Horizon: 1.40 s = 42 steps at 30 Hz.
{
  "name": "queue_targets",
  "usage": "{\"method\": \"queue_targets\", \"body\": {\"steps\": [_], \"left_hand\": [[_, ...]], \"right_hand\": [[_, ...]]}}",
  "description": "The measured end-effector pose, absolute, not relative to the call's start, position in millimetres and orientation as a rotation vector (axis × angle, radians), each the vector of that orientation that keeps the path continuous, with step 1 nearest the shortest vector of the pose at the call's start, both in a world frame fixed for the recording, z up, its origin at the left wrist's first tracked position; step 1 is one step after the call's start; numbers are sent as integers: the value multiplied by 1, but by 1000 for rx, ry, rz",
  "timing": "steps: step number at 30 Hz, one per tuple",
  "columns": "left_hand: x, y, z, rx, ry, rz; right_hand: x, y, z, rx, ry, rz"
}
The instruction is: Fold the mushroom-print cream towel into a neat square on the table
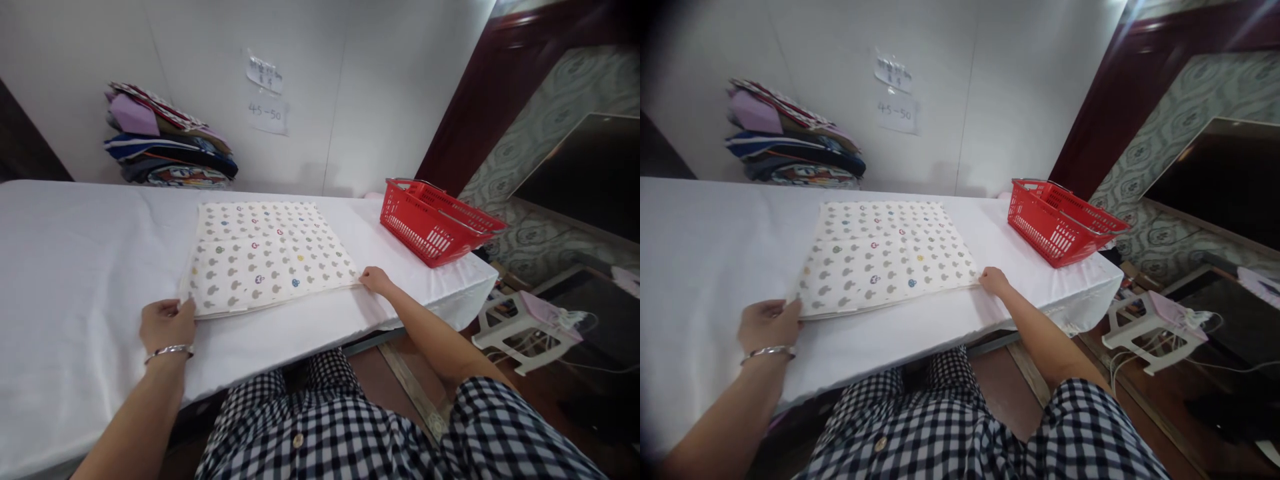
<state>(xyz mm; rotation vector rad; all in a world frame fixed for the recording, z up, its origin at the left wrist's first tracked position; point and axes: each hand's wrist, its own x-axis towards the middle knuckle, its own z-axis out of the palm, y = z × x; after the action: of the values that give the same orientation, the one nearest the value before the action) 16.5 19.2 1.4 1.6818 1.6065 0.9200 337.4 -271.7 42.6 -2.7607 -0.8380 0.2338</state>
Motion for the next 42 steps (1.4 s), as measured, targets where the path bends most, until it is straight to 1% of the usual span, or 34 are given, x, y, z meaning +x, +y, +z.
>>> {"method": "queue_targets", "body": {"steps": [2, 4, 7, 11, 14, 16, 19, 22, 26, 29, 37, 42], "left_hand": [[17, 16, 5, 1570, 1607, 881], [17, 13, 9, 1595, 1629, 862], [14, 10, 16, 1854, 1666, 791], [3, 9, 21, 2187, 1667, 578], [0, 6, 21, 2509, 1592, 652], [5, 0, 21, 2749, 1366, 771], [27, -13, 21, 2942, 822, 806], [55, -27, 21, 2947, 430, 719], [83, -39, 18, 2954, 196, 493], [89, -39, 13, 2961, 192, 414], [90, -40, 9, 2990, 255, 457], [91, -39, 8, 2969, 247, 430]], "right_hand": [[330, -270, 45, -2736, -936, 155], [324, -269, 46, -2679, -1073, 143], [319, -267, 43, -2554, -1368, 168], [325, -268, 32, -2458, -1641, 100], [332, -270, 28, -2449, -1694, 88], [335, -271, 28, -2427, -1720, 119], [337, -269, 33, -2391, -1752, 171], [338, -267, 39, -2398, -1784, 210], [338, -264, 43, -2449, -1834, 236], [335, -265, 44, -2489, -1897, 194], [326, -262, 47, -2611, -2043, 100], [328, -259, 44, -2611, -2093, 43]]}}
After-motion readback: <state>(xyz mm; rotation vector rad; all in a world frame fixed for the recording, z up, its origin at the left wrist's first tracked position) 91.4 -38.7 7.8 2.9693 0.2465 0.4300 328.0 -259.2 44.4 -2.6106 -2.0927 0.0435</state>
